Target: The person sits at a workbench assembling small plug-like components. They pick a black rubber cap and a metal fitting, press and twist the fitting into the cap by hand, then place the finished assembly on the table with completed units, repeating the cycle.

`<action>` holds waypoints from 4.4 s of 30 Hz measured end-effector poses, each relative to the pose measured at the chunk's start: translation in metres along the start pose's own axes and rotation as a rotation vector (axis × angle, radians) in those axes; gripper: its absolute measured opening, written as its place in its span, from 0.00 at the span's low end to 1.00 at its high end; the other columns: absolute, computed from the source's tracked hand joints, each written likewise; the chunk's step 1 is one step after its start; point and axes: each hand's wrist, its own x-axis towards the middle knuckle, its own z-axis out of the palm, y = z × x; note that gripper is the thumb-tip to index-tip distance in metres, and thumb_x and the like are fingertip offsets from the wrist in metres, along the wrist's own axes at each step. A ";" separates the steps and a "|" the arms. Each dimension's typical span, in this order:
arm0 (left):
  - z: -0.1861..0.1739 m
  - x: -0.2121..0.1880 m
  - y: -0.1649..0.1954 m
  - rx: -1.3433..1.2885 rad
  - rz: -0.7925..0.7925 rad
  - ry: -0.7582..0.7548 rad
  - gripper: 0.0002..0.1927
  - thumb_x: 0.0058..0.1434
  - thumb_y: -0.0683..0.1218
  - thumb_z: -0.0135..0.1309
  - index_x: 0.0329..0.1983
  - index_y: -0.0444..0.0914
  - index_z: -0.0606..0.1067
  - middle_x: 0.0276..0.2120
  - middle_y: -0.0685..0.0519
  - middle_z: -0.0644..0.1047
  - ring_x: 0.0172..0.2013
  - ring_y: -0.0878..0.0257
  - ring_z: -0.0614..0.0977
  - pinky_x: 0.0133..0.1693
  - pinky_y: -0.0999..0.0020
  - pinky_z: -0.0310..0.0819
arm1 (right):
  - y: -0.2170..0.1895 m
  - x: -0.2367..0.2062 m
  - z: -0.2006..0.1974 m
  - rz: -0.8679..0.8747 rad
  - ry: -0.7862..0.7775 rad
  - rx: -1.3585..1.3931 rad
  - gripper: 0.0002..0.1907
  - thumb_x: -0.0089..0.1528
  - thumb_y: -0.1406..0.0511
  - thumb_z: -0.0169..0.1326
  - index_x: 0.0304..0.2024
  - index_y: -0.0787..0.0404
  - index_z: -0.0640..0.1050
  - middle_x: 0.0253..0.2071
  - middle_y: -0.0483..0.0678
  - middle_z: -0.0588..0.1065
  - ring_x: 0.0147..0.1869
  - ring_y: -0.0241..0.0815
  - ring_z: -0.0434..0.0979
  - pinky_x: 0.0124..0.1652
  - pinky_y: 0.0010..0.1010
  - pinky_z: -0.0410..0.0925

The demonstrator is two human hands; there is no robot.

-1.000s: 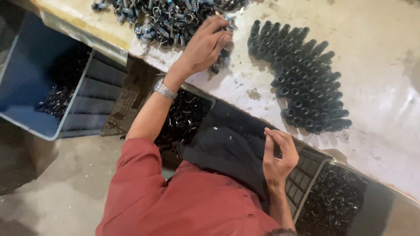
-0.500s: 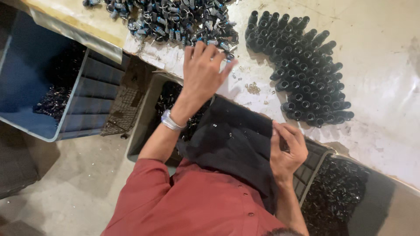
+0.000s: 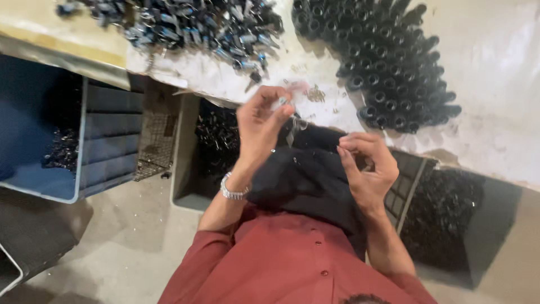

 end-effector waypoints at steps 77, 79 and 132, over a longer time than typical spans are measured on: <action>-0.063 -0.030 -0.023 1.145 0.391 0.203 0.15 0.58 0.35 0.57 0.47 0.40 0.81 0.43 0.52 0.76 0.50 0.53 0.75 0.59 0.53 0.63 | 0.007 0.014 0.024 -0.216 -0.299 -1.111 0.34 0.63 0.58 0.65 0.69 0.63 0.75 0.41 0.51 0.70 0.38 0.46 0.75 0.30 0.35 0.68; -0.066 -0.003 -0.027 1.460 0.455 0.208 0.25 0.59 0.34 0.57 0.61 0.40 0.81 0.52 0.46 0.73 0.53 0.46 0.71 0.57 0.47 0.61 | 0.002 0.014 0.025 -0.268 -0.303 -1.103 0.29 0.65 0.59 0.66 0.66 0.62 0.78 0.42 0.50 0.70 0.39 0.46 0.75 0.32 0.36 0.68; 0.063 0.019 -0.024 0.533 0.269 -0.121 0.12 0.65 0.43 0.66 0.49 0.39 0.79 0.42 0.52 0.80 0.38 0.61 0.80 0.43 0.67 0.77 | 0.019 -0.025 -0.050 0.100 -0.137 0.188 0.10 0.72 0.69 0.56 0.53 0.67 0.72 0.48 0.50 0.73 0.53 0.36 0.72 0.54 0.24 0.66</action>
